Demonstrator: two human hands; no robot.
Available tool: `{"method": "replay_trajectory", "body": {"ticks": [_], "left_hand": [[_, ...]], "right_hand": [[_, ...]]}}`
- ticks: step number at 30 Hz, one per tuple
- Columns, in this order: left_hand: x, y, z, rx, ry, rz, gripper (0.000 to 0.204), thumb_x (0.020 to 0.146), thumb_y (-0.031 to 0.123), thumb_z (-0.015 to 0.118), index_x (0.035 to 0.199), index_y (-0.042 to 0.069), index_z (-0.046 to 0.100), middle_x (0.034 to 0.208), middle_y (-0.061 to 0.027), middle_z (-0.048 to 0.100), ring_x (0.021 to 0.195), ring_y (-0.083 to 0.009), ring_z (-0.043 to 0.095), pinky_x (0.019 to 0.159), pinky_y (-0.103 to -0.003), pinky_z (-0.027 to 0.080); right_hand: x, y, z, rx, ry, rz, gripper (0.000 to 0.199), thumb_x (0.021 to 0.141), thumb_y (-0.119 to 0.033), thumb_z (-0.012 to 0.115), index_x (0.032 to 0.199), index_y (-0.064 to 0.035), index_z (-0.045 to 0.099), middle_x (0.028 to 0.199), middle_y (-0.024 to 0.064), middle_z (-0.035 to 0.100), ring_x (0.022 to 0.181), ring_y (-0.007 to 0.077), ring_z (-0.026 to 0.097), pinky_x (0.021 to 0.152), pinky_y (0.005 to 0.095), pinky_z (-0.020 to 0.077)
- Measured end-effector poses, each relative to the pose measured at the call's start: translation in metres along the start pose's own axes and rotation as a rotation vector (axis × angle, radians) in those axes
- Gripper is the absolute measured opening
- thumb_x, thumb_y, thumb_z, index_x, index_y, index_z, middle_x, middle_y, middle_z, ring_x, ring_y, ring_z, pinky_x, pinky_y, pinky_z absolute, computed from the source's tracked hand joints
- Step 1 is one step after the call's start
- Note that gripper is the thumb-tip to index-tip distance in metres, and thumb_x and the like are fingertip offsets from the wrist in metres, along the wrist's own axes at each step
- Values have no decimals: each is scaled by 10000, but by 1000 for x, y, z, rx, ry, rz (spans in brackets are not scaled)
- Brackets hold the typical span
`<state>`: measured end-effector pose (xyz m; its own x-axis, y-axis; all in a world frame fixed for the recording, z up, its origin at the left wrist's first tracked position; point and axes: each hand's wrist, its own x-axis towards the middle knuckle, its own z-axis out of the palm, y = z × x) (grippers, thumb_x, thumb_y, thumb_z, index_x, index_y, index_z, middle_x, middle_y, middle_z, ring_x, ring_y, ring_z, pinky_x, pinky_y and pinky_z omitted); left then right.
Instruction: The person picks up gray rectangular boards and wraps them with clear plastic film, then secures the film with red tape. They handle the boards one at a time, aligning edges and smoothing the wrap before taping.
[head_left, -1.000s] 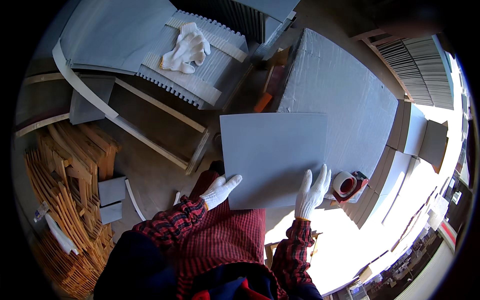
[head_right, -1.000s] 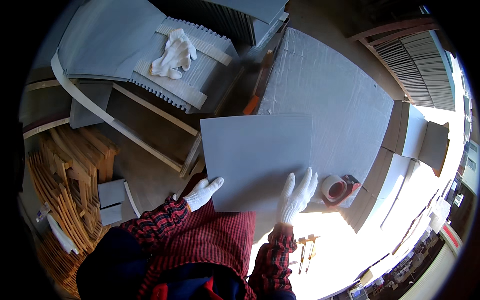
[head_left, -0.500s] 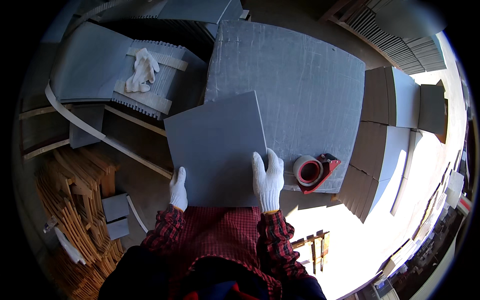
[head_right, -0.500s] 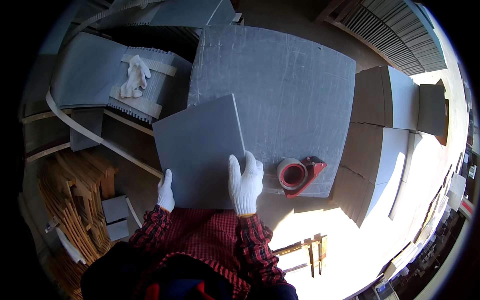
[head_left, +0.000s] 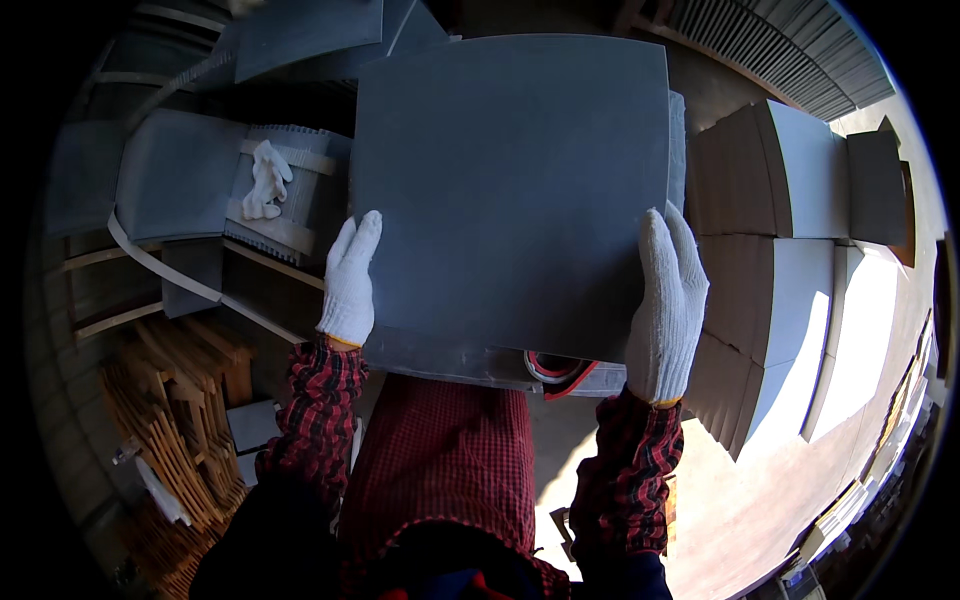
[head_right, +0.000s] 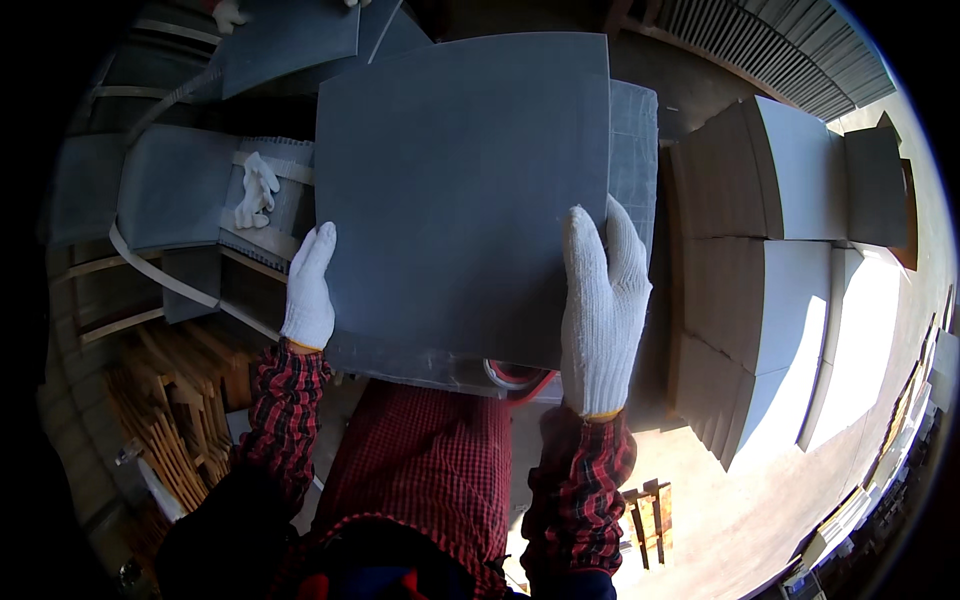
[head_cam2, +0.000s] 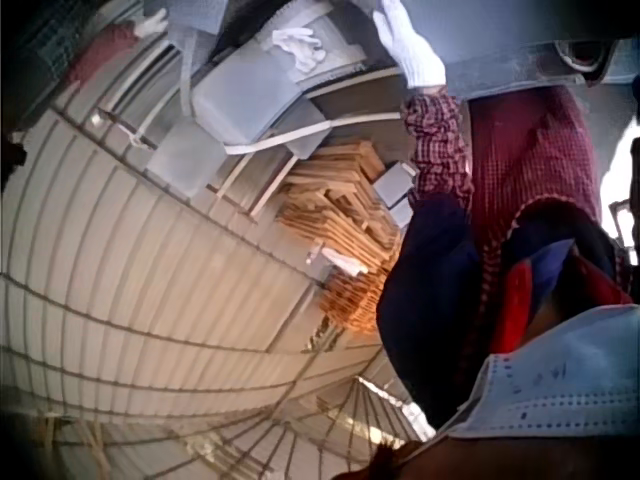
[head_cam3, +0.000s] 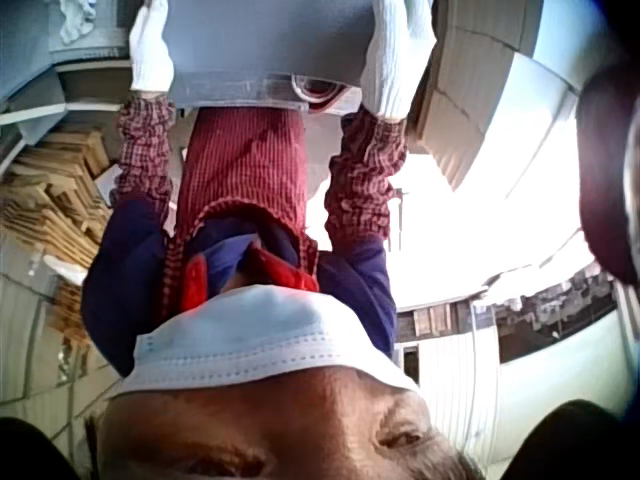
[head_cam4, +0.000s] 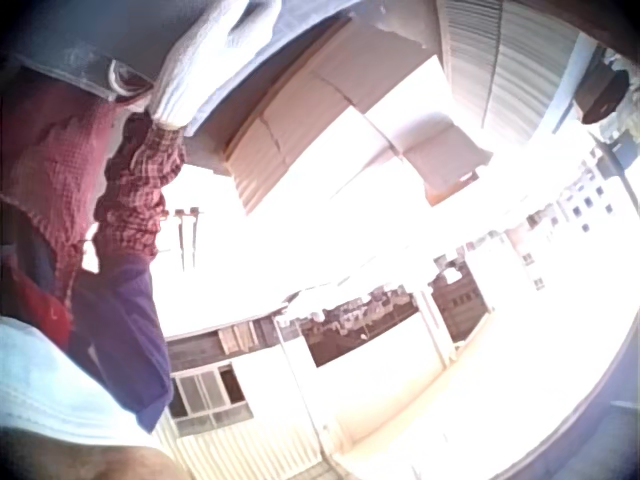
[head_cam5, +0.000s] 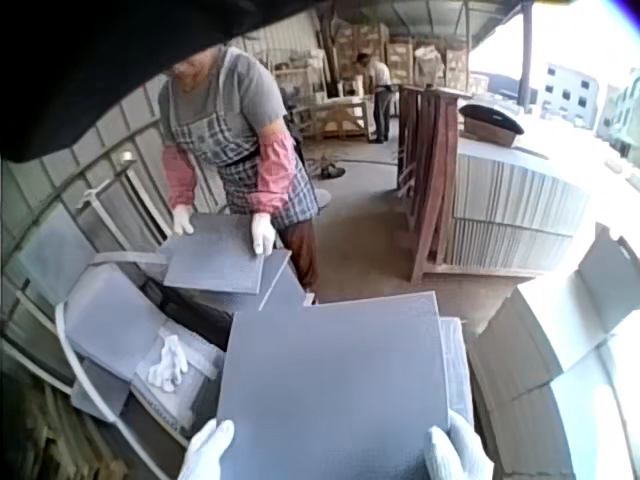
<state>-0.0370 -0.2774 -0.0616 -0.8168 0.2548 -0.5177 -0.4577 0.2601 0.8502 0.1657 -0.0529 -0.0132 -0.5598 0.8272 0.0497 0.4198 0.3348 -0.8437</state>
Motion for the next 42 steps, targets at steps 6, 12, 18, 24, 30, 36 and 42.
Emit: {"method": "replay_trajectory", "body": {"ticks": [6,12,18,24,30,36,42], "left_hand": [[44,-13,147,122,-214,164,580,999,347,635,1384,-71,522,1288,-136,643,1197,-194,571,1028,-319,434],[48,-55,193,459,-168,307,496,981,390,613,1271,-11,606,1111,-192,703,1010,-312,649,891,-401,504],[38,-12,162,1204,-310,358,467,956,473,586,1114,40,666,978,-219,716,922,-427,678,813,-485,530],[-8,34,118,1243,-382,442,345,904,424,690,1043,109,705,933,-106,726,879,-317,711,775,-423,544],[-115,-52,106,1034,-801,838,739,663,442,872,1303,213,580,1404,-114,442,1394,-374,364,1113,-596,338],[-133,-123,126,1028,-593,905,985,634,341,884,1491,307,402,1521,-158,324,1429,-461,277,1132,-687,241],[-117,-111,124,987,-481,950,723,679,163,823,1329,232,514,1242,-79,530,1205,-337,501,1031,-527,412]], "right_hand": [[81,117,-46,97,325,338,490,998,-373,594,1255,38,662,1197,180,701,1067,275,665,962,366,485],[69,202,-46,100,325,498,515,987,-393,645,1271,37,667,1167,127,718,1042,199,643,947,343,486],[53,205,-33,-74,318,349,429,974,-361,654,1122,39,691,903,123,700,784,213,618,813,367,500],[59,198,-26,-466,307,466,711,933,-636,573,1440,-140,517,1105,219,717,1023,409,687,897,478,523],[61,194,-28,-496,234,473,767,933,-689,514,1534,-222,416,1191,227,701,1062,421,684,899,497,526],[60,199,-30,-491,238,444,760,936,-683,522,1524,-208,440,1211,230,694,1085,418,679,907,483,526],[60,200,-28,-494,248,395,783,930,-686,528,1514,-170,455,1219,235,692,1091,409,680,910,472,524]]}}
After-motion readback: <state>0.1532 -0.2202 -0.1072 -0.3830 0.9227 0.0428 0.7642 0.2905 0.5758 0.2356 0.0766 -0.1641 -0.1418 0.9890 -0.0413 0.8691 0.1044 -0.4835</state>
